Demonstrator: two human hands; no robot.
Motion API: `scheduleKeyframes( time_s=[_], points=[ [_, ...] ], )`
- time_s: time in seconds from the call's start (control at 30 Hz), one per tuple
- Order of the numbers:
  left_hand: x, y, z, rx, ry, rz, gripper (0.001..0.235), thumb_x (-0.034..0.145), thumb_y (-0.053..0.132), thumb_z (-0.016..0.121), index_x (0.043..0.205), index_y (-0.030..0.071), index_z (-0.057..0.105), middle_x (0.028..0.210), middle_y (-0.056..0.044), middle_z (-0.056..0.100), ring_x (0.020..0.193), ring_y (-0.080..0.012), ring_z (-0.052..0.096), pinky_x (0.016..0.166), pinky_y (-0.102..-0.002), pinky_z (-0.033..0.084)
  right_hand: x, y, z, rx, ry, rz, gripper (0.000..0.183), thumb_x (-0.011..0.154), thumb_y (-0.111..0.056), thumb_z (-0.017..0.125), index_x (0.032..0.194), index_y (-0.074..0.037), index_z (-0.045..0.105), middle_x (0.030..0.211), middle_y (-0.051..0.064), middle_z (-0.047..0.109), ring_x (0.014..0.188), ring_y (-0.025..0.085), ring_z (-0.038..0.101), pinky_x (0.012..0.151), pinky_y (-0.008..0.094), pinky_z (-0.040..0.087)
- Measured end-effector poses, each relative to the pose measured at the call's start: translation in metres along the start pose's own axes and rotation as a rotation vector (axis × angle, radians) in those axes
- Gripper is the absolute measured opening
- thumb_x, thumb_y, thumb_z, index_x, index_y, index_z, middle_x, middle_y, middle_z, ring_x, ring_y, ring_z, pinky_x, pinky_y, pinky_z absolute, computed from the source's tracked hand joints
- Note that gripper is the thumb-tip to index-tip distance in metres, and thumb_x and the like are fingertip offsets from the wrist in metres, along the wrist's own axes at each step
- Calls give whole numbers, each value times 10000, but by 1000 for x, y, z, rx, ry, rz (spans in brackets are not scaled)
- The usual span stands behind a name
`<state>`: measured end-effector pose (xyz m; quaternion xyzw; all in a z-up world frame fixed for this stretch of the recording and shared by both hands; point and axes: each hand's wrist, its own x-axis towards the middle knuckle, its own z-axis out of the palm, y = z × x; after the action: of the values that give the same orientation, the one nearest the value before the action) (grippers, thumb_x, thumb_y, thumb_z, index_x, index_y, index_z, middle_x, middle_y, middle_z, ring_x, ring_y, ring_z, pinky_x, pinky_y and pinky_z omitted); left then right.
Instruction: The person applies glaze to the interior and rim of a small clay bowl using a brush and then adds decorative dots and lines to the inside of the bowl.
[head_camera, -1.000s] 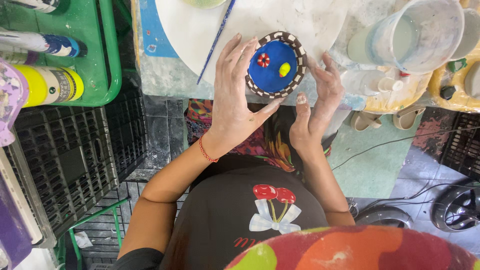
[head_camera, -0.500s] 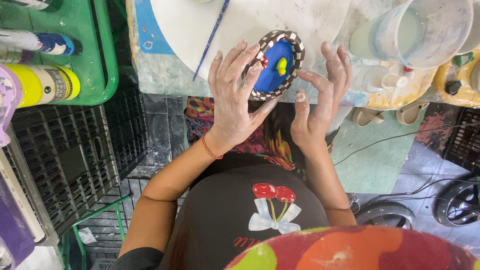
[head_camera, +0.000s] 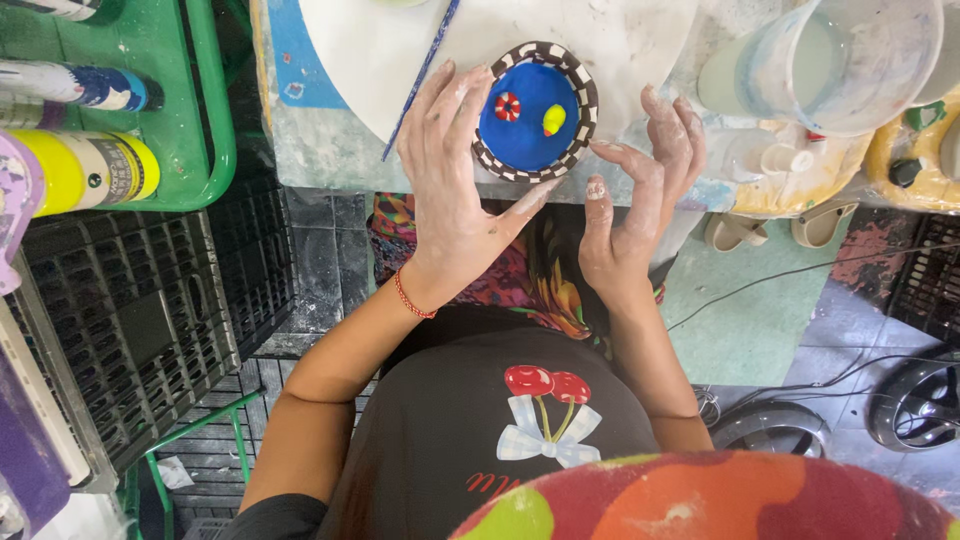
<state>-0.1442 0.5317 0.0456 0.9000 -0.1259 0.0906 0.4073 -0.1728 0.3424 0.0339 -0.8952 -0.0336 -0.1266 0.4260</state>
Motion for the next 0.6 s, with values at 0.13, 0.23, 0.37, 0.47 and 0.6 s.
scheduleKeyframes(
  time_s=[0.13, 0.23, 0.37, 0.47, 0.6],
  points=[
    [5, 6, -7, 6, -17, -5, 967, 958, 435, 885, 1596, 109, 236, 1613, -107, 340, 1536, -357, 280, 1277, -509, 212, 0, 0, 0, 11, 7, 2, 219, 1118, -190, 576, 1278, -46, 617, 1624, 183, 443, 1550, 376, 233, 1288, 539, 224],
    [8, 13, -15, -22, -19, 14, 957, 917, 450, 883, 1593, 106, 298, 1640, -152, 321, 1531, -405, 265, 1272, -553, 207, 4, -2, -1, 0, 62, -49, 143, 1114, -189, 575, 1145, -54, 612, 1553, 177, 511, 1510, 379, 319, 1282, 543, 256],
    [9, 20, -26, -57, 68, 104, 473, 963, 252, 860, 1373, 232, 624, 1562, -50, 420, 1540, -338, 292, 1287, -501, 262, 12, -9, -9, -53, 106, -148, 238, 1072, -206, 611, 893, -49, 615, 1334, 113, 660, 1432, 396, 439, 1202, 534, 335],
    [14, 18, -36, -63, 97, 152, 265, 948, 140, 864, 1178, 249, 788, 1494, 15, 520, 1512, -302, 317, 1265, -473, 298, 18, -17, -16, 55, 103, -198, 302, 1054, -227, 490, 834, -107, 659, 1283, 45, 680, 1391, 338, 484, 1167, 470, 417],
    [20, 18, -48, -103, 109, 177, 239, 873, 160, 910, 1080, 221, 808, 1430, 26, 567, 1510, -321, 373, 1219, -479, 322, 28, -31, -23, 34, 66, -163, 293, 1104, -171, 478, 967, -74, 718, 1314, 52, 679, 1386, 341, 496, 1179, 483, 404]
  ],
)
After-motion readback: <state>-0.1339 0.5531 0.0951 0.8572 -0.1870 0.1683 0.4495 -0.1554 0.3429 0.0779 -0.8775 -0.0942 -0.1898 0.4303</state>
